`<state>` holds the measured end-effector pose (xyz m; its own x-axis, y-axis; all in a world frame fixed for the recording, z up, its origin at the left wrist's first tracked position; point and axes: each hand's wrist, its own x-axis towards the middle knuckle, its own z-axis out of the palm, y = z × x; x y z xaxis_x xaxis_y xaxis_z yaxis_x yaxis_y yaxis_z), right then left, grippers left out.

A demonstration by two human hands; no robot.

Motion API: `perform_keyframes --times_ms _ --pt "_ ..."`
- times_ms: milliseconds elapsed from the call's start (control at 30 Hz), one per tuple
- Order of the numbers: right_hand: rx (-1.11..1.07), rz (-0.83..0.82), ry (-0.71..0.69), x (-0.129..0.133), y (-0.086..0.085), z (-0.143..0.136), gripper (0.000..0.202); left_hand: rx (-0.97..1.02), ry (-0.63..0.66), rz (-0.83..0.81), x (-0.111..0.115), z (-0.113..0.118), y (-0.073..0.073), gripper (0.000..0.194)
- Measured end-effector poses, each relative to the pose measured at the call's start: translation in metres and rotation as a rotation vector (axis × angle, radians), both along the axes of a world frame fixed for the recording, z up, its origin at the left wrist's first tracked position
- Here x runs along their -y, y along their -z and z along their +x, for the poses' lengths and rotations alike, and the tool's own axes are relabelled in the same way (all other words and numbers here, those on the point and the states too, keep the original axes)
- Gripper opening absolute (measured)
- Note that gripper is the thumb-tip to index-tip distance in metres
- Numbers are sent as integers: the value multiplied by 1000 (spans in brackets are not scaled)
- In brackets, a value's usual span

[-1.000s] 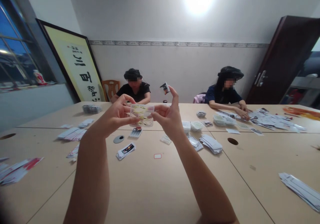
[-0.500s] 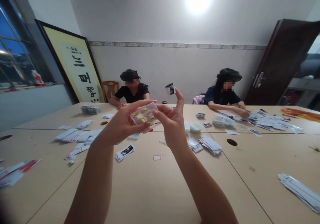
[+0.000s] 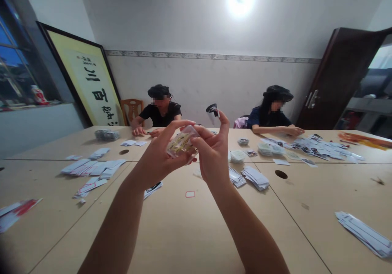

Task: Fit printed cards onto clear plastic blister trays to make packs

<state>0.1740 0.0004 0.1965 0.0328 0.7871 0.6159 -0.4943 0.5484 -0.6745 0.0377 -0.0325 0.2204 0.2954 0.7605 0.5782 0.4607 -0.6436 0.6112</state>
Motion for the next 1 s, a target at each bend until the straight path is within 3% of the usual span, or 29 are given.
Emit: perform_keyframes --times_ms 233,367,733,1000 --pt "-58 -20 20 2 -1 -3 84 -4 40 4 -1 -1 1 51" --pt "-94 1 52 4 -1 -2 80 -25 -4 95 -2 1 1 49" --pt "-268 -41 -40 6 -4 -3 58 59 -37 219 -8 13 10 47" --pt "-319 -13 -85 10 -8 0 57 69 -58 290 -8 22 19 48"
